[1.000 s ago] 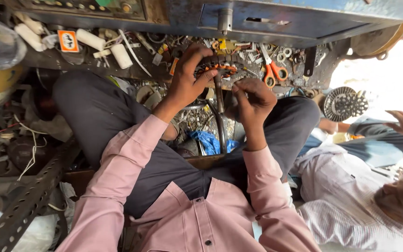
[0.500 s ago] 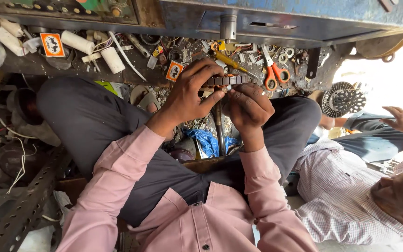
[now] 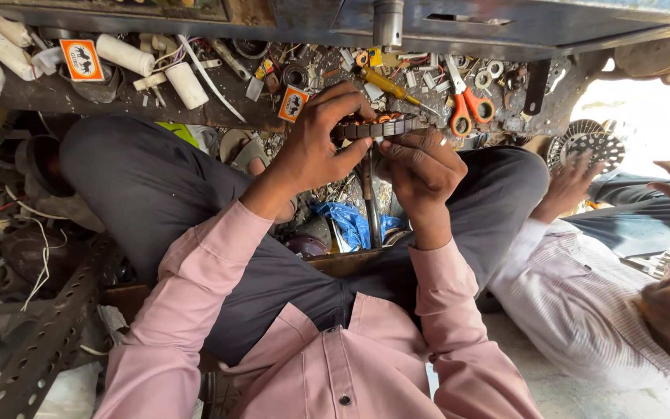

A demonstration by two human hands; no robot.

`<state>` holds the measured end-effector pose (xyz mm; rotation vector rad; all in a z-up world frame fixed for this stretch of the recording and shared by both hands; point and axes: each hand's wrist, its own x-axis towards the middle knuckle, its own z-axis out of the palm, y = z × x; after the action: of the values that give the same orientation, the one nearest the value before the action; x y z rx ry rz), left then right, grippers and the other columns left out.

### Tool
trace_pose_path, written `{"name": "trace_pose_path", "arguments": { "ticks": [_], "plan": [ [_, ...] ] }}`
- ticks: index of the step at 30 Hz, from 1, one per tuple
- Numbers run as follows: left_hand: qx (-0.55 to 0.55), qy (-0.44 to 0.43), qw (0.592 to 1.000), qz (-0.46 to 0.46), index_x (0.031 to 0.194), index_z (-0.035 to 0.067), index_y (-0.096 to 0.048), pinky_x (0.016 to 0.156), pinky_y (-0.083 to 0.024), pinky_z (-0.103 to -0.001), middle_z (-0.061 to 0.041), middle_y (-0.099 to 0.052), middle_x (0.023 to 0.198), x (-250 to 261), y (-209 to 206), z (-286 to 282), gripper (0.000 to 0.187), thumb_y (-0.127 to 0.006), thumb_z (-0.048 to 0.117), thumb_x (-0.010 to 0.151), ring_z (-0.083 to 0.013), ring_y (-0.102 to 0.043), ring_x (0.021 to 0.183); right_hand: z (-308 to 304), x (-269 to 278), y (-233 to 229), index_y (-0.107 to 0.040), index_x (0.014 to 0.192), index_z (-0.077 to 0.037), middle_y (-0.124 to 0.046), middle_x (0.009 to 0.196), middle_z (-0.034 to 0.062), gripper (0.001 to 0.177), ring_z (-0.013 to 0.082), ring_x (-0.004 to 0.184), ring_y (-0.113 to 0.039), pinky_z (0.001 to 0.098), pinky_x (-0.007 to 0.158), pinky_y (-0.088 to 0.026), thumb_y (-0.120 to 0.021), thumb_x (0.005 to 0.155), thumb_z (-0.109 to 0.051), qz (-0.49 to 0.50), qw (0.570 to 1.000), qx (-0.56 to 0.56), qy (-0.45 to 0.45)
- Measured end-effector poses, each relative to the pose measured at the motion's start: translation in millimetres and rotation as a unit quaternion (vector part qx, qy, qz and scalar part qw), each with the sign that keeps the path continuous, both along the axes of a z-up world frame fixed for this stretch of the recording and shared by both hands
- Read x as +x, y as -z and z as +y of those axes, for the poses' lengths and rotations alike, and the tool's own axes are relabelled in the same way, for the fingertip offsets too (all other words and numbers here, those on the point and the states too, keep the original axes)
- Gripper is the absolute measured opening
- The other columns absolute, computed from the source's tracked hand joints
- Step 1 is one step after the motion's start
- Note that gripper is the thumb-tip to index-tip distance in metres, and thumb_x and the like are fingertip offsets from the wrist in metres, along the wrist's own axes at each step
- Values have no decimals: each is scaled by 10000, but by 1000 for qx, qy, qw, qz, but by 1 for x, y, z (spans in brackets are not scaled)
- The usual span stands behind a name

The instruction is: The person is repairing and assembling a ceiling fan motor stator, including wiring and housing adjustment.

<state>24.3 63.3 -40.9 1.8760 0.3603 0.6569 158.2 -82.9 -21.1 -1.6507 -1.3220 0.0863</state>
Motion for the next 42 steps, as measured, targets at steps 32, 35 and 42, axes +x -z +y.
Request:
{"name": "trace_pose_path", "arguments": {
  "ticks": [32,35,42],
  "plan": [
    [25,-3,1000,10,1101,31,-604,884,-496,-429,-123,-571,1092,-4,0,-5,256,-700,156,898,-310,-619,1055,3,-3,9,-703,880,7,-632,1041,138,278,223,1024,-624,372,894,-503,-924,712,-9,119,991,20,63],
    [24,-5,1000,16,1105,40,-609,885,-488,-429,-118,-572,1085,-4,3,-5,302,-695,250,906,-302,-613,1031,-1,1,25,-661,852,18,-679,1160,156,266,250,1169,-656,435,1114,-490,-907,756,-9,225,973,44,19],
    [156,-48,987,6,1118,86,-645,1134,-385,-531,-86,-592,1069,-5,25,-10,312,-661,363,975,-276,-596,1010,-6,6,40,-641,811,12,-715,1113,158,248,300,1153,-684,494,1179,-468,-888,809,-3,273,961,42,5]
  ]
}}
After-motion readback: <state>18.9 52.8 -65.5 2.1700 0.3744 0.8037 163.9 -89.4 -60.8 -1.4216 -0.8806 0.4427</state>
